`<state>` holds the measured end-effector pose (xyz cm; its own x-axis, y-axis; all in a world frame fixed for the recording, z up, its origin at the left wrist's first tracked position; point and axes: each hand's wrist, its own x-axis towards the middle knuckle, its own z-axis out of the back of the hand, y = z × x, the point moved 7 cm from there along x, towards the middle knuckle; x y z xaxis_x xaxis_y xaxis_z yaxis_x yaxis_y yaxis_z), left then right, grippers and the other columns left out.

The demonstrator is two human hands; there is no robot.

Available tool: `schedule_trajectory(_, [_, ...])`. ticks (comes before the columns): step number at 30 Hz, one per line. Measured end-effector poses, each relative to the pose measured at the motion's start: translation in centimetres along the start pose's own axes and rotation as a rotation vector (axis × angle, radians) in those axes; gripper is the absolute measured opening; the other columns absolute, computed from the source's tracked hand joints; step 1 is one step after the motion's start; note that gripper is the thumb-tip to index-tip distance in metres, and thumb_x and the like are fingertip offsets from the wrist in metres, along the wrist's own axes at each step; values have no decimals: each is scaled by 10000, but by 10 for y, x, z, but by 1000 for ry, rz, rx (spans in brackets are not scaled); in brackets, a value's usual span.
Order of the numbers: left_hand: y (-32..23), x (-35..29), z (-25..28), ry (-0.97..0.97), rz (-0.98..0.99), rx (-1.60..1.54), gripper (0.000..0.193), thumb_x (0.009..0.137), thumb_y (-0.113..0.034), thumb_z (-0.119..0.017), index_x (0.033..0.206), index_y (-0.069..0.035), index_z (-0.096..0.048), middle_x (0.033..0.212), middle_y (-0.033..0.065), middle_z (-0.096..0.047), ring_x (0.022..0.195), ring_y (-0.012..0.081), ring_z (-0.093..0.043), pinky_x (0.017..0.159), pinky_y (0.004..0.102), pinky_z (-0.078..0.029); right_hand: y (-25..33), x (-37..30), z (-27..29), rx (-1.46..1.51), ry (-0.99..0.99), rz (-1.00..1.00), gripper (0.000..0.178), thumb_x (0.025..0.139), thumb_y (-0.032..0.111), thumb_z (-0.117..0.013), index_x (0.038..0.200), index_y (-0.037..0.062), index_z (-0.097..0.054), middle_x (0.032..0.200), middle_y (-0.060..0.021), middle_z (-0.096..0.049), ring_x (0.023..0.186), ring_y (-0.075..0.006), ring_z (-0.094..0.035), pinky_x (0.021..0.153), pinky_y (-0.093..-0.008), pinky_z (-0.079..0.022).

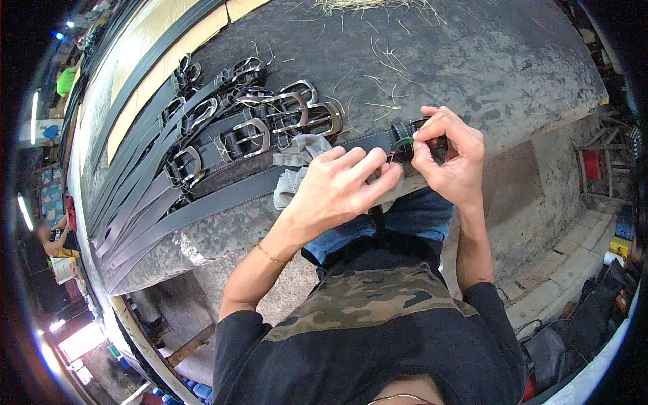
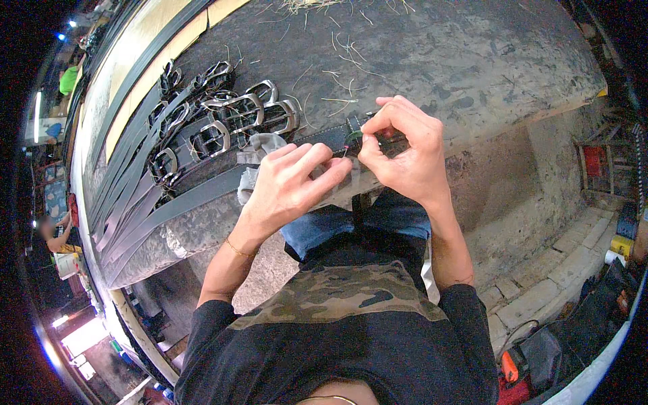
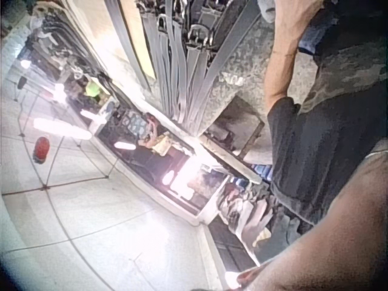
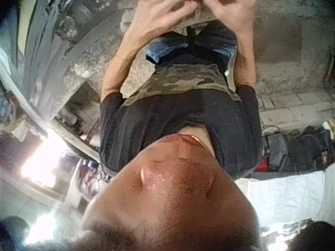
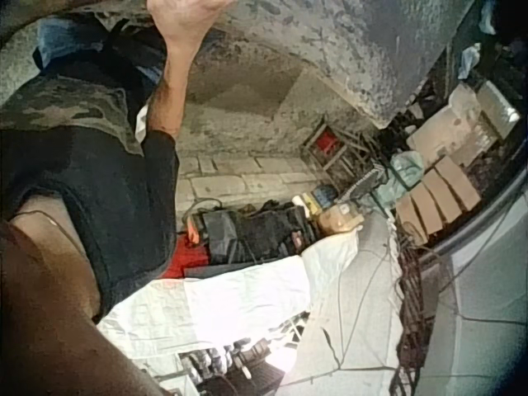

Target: The recorder is cleaning and assembling leather belts by attaching buckles and wiping the leather straps.

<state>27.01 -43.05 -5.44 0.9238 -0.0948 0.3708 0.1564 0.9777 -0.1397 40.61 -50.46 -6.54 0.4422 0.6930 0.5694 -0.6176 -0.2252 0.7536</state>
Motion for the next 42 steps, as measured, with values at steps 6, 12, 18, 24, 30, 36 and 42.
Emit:
schedule_trajectory(6, [0, -1, 1, -23, -18, -7, 249, 750, -150, -671, 995, -132, -633, 831, 0, -517, 685, 130, -568, 548, 288, -435, -2, -1, -1, 19, 14, -19, 140, 687, -124, -611, 770, -11, -616, 701, -49, -595, 684, -147, -589, 979, -423, -489])
schedule_trajectory(12, [-1, -3, 2, -59, -46, -11, 273, 734, -146, -693, 996, -98, -634, 825, 6, -529, 668, 141, -567, 539, 290, -439, -12, -5, 5, 256, -162, -125, 111, 728, -94, -647, 788, -4, -623, 714, -24, -568, 645, -97, -517, 974, -392, -506])
schedule_trajectory(18, [2, -6, 8, -239, 95, -28, 296, 720, -195, -795, 931, -42, -655, 724, 25, -520, 578, 168, -562, 499, 298, -435, -15, -6, 6, 303, -192, -156, 118, 734, -105, -640, 793, -5, -621, 734, -19, -562, 660, -92, -506, 987, -389, -495])
schedule_trajectory(24, [1, 0, 0, -274, 186, 58, 288, 773, -218, -765, 943, -13, -657, 720, 24, -514, 596, 151, -553, 514, 294, -431, -11, -5, 5, 204, -139, -95, 115, 717, -92, -646, 779, 0, -616, 699, -21, -556, 637, -102, -511, 973, -387, -505])
schedule_trajectory(30, [-1, 1, 0, -225, 108, 18, 239, 709, -34, -763, 923, -26, -657, 715, 30, -556, 579, 164, -573, 503, 296, -438, -6, -3, 3, 121, -49, -59, 134, 721, -133, -598, 782, -14, -602, 735, -42, -585, 719, -134, -557, 1005, -429, -480])
schedule_trajectory(36, [0, 0, 3, -265, 115, -37, 248, 681, -15, -759, 905, -24, -654, 698, 33, -534, 567, 171, -558, 495, 303, -435, -3, -1, 2, 72, -21, -31, 129, 709, -123, -595, 763, -5, -595, 705, -41, -577, 681, -133, -551, 985, -424, -490])
schedule_trajectory(42, [3, 0, 4, -259, 133, -47, 243, 672, -10, -758, 890, -38, -655, 702, 38, -547, 554, 186, -559, 490, 311, -441, -3, -1, 1, 51, -11, -28, 132, 704, -124, -591, 764, -7, -596, 707, -46, -580, 683, -138, -554, 979, -421, -492])
